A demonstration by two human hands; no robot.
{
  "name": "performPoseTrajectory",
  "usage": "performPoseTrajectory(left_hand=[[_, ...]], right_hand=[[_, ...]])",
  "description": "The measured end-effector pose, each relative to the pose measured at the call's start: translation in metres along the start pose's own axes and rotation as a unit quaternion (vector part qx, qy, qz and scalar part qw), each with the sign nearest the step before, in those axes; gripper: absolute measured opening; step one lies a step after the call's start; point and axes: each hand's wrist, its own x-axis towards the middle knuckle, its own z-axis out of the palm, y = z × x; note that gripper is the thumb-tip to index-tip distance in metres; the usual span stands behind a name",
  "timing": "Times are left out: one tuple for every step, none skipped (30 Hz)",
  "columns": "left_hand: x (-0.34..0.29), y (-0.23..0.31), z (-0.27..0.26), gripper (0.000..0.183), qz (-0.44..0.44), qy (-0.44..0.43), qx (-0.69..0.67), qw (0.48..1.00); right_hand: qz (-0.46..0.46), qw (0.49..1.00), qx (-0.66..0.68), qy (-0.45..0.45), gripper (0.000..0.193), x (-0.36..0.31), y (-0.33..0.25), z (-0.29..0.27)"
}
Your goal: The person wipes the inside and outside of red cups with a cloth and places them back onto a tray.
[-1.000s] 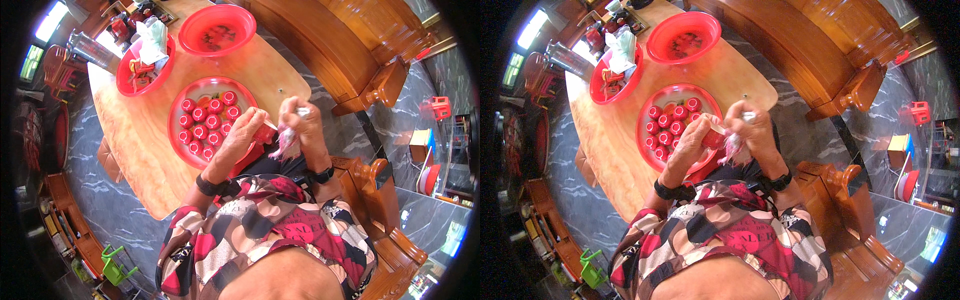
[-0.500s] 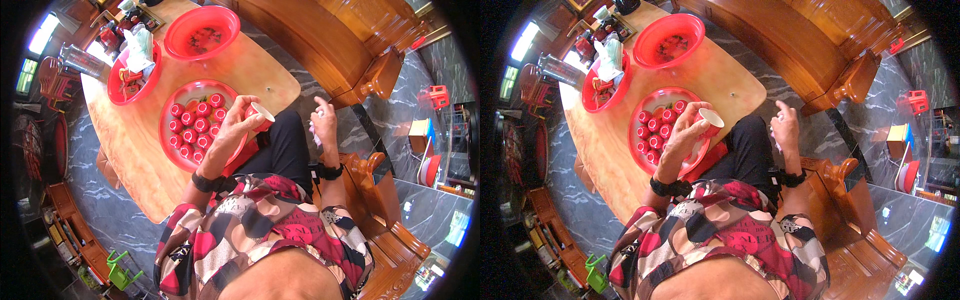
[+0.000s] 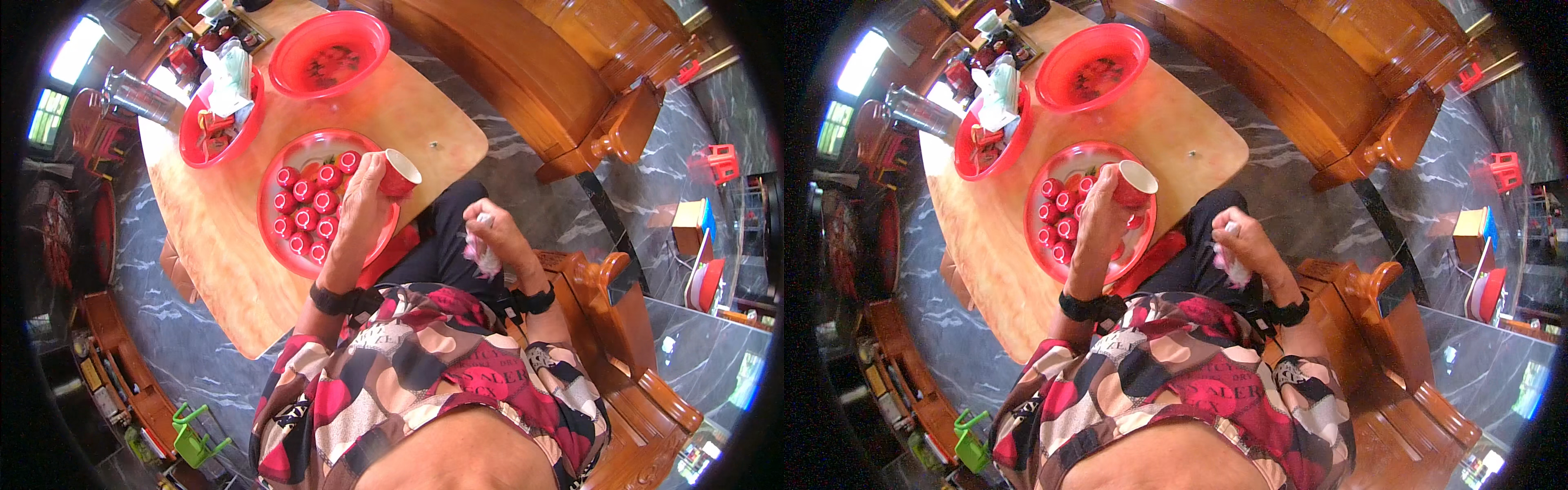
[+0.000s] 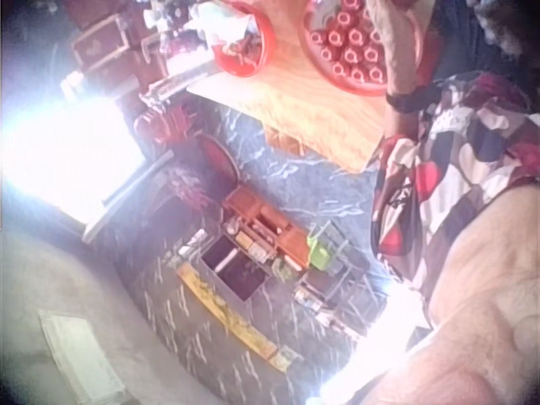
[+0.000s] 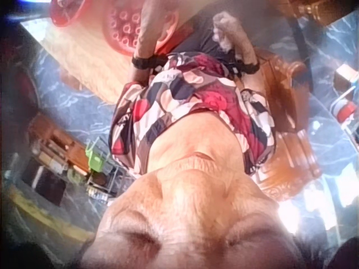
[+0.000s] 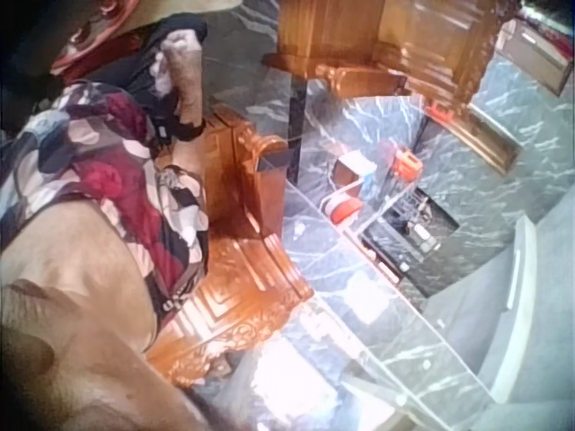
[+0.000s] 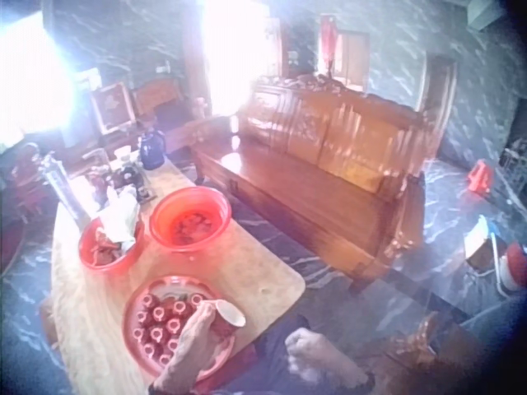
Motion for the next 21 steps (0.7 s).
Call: performPoseTrajectory(left_hand=[[0.001,0.001,0.000,0.033,-0.022,-0.005,-0.016,1.000],[0.001,0.001,0.000,0.033,-0.044,-0.010,-0.032,0.998],[0.000,-0.002,-0.002,0.033,-0.041,-0.009,-0.031,0.999],[0.000,-0.005,-0.001,0.035,-0.028,-0.031,-0.072,0.997],[0.000,-0.006,0.000,0.036,-0.014,-0.053,-0.112,0.992],[-0.001,-0.005,0.000,0.036,-0.011,-0.055,-0.111,0.992],[-0.002,-0.003,0.004,0.039,-0.012,-0.071,-0.091,0.993],[-0.003,-0.001,0.007,0.041,-0.013,-0.087,-0.071,0.994],[-0.003,-0.002,0.007,0.043,-0.015,-0.079,-0.073,0.994],[-0.002,-0.001,0.012,0.043,-0.014,-0.085,-0.074,0.994],[-0.006,0.003,0.017,0.042,-0.004,-0.085,-0.046,0.995],[-0.009,0.005,0.020,0.042,0.007,-0.084,-0.019,0.996],[-0.010,0.004,0.021,0.038,0.001,-0.077,-0.031,0.997],[-0.010,0.002,0.022,0.038,0.001,-0.079,-0.032,0.996],[-0.010,0.000,0.022,0.035,-0.003,-0.087,-0.056,0.995],[-0.010,-0.001,0.024,0.031,-0.008,-0.095,-0.080,0.992],[-0.011,0.001,0.032,0.025,-0.007,-0.086,-0.116,0.989],[-0.009,-0.001,0.031,0.025,-0.006,-0.088,-0.116,0.989],[-0.008,-0.005,0.027,0.024,-0.008,-0.090,-0.112,0.990],[-0.007,-0.008,0.023,0.023,-0.009,-0.093,-0.108,0.990],[-0.007,-0.009,0.019,0.022,-0.030,-0.094,-0.084,0.992]], right_hand=[[-0.078,0.988,0.133,0.008,0.023,0.003,-0.003,0.000],[-0.154,0.952,0.263,0.016,0.030,0.005,-0.008,0.000],[-0.179,0.918,0.354,-0.024,0.044,0.004,-0.014,-0.002],[-0.183,0.917,0.353,-0.025,0.044,0.003,-0.026,-0.001],[-0.210,0.910,0.358,0.001,0.046,0.003,-0.037,0.000],[-0.236,0.901,0.362,0.026,0.048,0.004,-0.044,0.001],[-0.249,0.895,0.368,0.026,0.043,0.006,-0.048,0.001],[-0.253,0.895,0.367,0.026,0.043,0.005,-0.053,0.004],[-0.296,0.897,0.322,0.060,0.045,0.004,-0.059,0.009],[-0.336,0.896,0.274,0.097,0.047,0.001,-0.069,0.012],[-0.366,0.891,0.251,0.093,0.044,-0.002,-0.078,0.016],[-0.368,0.890,0.251,0.093,0.044,-0.004,-0.088,0.019],[-0.416,0.881,0.189,0.124,0.041,-0.006,-0.097,0.024],[-0.461,0.865,0.124,0.153,0.038,-0.005,-0.104,0.028],[-0.479,0.857,0.082,0.169,0.034,-0.003,-0.107,0.033],[-0.509,0.842,0.000,0.180,0.037,0.005,-0.106,0.034],[-0.487,0.854,-0.002,0.186,0.037,0.008,-0.103,0.040],[-0.464,0.865,-0.004,0.191,0.038,0.010,-0.099,0.045],[-0.465,0.865,-0.004,0.189,0.038,0.013,-0.094,0.046],[-0.447,0.874,0.001,0.191,0.038,0.014,-0.090,0.045],[-0.428,0.883,0.007,0.193,0.038,0.015,-0.087,0.044]])
